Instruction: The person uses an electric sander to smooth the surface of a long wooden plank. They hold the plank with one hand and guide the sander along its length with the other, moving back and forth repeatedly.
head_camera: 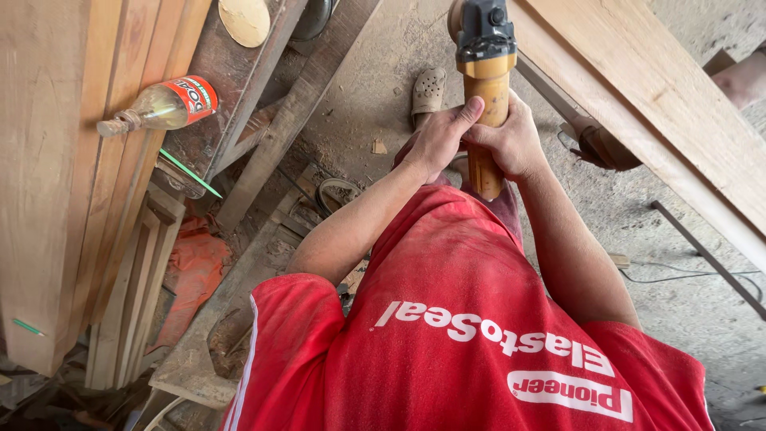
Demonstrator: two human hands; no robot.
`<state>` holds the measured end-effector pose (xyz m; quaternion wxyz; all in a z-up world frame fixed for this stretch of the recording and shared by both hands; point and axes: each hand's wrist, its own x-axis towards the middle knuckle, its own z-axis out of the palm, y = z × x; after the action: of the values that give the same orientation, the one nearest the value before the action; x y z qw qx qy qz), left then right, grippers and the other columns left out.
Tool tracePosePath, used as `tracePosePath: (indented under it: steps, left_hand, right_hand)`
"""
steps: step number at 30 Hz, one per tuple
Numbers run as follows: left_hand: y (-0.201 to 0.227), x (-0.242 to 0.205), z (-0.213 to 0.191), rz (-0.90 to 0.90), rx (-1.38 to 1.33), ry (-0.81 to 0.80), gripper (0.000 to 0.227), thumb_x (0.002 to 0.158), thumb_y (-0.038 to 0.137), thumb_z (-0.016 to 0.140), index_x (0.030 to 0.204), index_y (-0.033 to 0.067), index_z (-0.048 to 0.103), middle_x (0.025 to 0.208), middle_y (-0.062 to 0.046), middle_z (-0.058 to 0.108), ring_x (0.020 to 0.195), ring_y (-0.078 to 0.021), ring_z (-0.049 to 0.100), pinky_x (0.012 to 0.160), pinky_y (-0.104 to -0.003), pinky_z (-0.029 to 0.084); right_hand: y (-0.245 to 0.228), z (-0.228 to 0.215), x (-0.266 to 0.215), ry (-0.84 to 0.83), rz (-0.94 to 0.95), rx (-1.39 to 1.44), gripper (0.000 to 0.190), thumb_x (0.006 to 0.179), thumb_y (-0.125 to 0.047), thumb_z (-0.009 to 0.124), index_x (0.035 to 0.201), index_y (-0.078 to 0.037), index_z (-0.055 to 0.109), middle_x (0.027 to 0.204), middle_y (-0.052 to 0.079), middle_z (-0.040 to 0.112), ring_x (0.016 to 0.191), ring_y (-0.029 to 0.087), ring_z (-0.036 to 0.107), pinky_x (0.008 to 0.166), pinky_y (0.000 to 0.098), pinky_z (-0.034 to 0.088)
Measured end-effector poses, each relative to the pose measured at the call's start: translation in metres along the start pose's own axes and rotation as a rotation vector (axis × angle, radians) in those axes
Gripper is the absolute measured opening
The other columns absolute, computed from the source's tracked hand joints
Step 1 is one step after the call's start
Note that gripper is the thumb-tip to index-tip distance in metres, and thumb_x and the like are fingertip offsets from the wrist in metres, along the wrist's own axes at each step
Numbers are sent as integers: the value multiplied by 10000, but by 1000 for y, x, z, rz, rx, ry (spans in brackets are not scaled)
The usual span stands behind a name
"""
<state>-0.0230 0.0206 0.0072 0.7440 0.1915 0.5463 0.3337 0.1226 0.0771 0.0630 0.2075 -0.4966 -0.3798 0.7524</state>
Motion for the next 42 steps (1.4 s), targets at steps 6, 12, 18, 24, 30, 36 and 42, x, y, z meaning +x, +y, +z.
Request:
tracePosePath:
  steps: [6,12,18,24,30,36,42]
  left_hand:
    - [18,7,-43,33,-69,4,932,891,769,546,1247,-84,673,1138,-189,751,1093,-304,749,947,-390,635]
    - [32,15,-39,42,-50,-40,991,867,787,554,1276,-110,655,1181,-210,732,1125,-295,720,989,-392,582]
    - [29,0,-29,7,-8,35,984,861,783,546,1279,-99,665,1166,-205,748,1116,-297,734,986,-376,590]
    - [62,7,-72,51,-73,77,907,902,718,597,1288,-101,664,1214,-202,723,1147,-284,693,1004,-375,553]
    - [42,4,-31,-24,-49,33,796,943,653,585,1204,-91,695,1144,-172,739,1071,-229,712,957,-368,578]
    - [-10,-3,41,-95,-131,-34,716,968,583,625,1171,-101,680,1135,-163,704,1056,-219,672,931,-374,574]
    - [-61,-9,120,-100,-81,-132,696,1003,553,601,1219,-103,684,1169,-156,709,1093,-198,656,982,-335,525]
  right_hand:
    - [-7,22,43,-58,1,-87,496,815,-90,786,1249,-7,563,1072,95,690,925,190,719,852,343,644]
    - [-17,20,46,-60,25,-22,558,797,-127,795,1277,-18,532,1076,87,677,923,189,724,850,352,664]
    - [-18,23,32,3,59,-93,550,798,-131,791,1261,-7,522,1061,89,687,904,189,719,842,350,650]
    - [-19,44,71,-21,-28,-114,524,816,-156,826,1226,1,540,1061,69,692,955,151,706,868,332,625]
    - [-9,14,30,39,-22,-28,522,806,-121,835,1238,14,576,1091,80,700,968,145,699,883,322,608]
    - [18,-41,-38,125,86,105,497,805,-100,827,1226,-11,580,1076,66,704,964,152,723,870,318,631]
    - [61,-103,-108,176,18,216,484,816,-66,794,1250,-19,585,1084,65,696,948,149,706,860,327,621]
